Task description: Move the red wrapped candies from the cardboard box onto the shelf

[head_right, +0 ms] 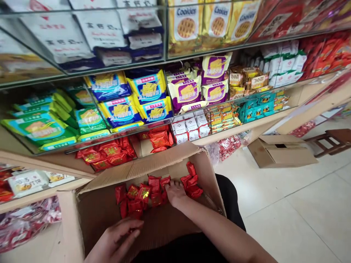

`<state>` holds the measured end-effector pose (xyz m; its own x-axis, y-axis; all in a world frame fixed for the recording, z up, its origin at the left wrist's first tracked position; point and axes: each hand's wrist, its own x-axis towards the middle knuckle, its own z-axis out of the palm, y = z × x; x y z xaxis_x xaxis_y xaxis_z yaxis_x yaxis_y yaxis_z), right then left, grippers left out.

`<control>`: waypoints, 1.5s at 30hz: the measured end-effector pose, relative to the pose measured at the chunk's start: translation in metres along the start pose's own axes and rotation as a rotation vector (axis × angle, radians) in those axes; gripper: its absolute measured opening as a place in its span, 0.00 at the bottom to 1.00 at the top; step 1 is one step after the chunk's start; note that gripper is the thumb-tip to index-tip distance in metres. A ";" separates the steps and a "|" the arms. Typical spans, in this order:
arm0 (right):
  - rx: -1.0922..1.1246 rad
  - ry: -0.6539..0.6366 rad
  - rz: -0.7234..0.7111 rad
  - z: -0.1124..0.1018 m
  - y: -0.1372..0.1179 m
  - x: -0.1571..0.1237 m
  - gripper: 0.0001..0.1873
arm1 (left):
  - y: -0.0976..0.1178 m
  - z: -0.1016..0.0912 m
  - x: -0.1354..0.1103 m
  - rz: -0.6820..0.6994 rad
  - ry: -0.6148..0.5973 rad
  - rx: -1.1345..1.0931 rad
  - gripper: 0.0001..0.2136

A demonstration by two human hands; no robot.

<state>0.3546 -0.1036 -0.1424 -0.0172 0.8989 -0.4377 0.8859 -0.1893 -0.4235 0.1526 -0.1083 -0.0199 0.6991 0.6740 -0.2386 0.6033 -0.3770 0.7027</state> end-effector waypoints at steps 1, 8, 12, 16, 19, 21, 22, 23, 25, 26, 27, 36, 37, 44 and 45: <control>-0.007 0.000 0.013 0.004 0.000 0.006 0.19 | -0.004 0.005 -0.003 -0.035 0.001 -0.046 0.10; 0.135 0.073 -0.019 0.002 0.017 -0.004 0.06 | -0.022 0.024 -0.007 -0.238 0.146 -0.372 0.11; 0.479 0.123 -0.025 -0.010 0.007 -0.032 0.08 | -0.022 0.032 0.011 -0.344 0.284 -0.555 0.22; 1.262 0.074 -0.045 -0.017 -0.014 -0.060 0.14 | -0.009 0.032 0.027 -0.303 0.240 -0.828 0.27; 1.388 0.064 -0.098 -0.022 -0.026 -0.075 0.16 | 0.000 0.027 0.028 -0.278 0.187 -0.914 0.21; 1.367 0.086 -0.149 -0.027 -0.029 -0.082 0.14 | 0.006 0.022 0.025 -0.268 0.192 -0.831 0.17; 1.349 0.098 -0.182 -0.029 -0.030 -0.085 0.13 | 0.009 0.019 0.023 -0.255 0.193 -0.759 0.16; 1.327 0.109 -0.216 -0.032 -0.031 -0.088 0.12 | 0.012 0.017 0.021 -0.238 0.191 -0.684 0.15; 1.280 0.143 -0.263 -0.035 -0.032 -0.092 0.10 | 0.018 0.011 0.018 -0.205 0.183 -0.563 0.14; 1.259 0.173 -0.265 -0.035 -0.032 -0.094 0.10 | 0.022 0.009 0.017 -0.195 0.173 -0.519 0.14; 1.241 0.210 -0.255 -0.036 -0.032 -0.095 0.11 | 0.026 0.006 0.016 -0.188 0.158 -0.480 0.14; 1.334 0.355 -0.301 -0.052 -0.043 -0.113 0.11 | 0.073 -0.036 0.014 0.049 -0.007 0.067 0.10; 1.331 0.364 -0.311 -0.056 -0.045 -0.114 0.09 | 0.077 -0.042 0.017 0.089 -0.012 0.129 0.10; 1.265 0.427 -0.125 -0.058 -0.028 -0.104 0.11 | 0.059 -0.094 0.083 0.133 0.366 0.509 0.12; 1.254 0.411 -0.103 -0.054 -0.024 -0.103 0.11 | 0.052 -0.100 0.096 0.116 0.398 0.574 0.12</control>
<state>0.3604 -0.1699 -0.0440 0.2791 0.9426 -0.1831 -0.1416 -0.1482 -0.9788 0.2126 0.0002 0.0610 0.6435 0.7493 0.1567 0.7174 -0.6617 0.2182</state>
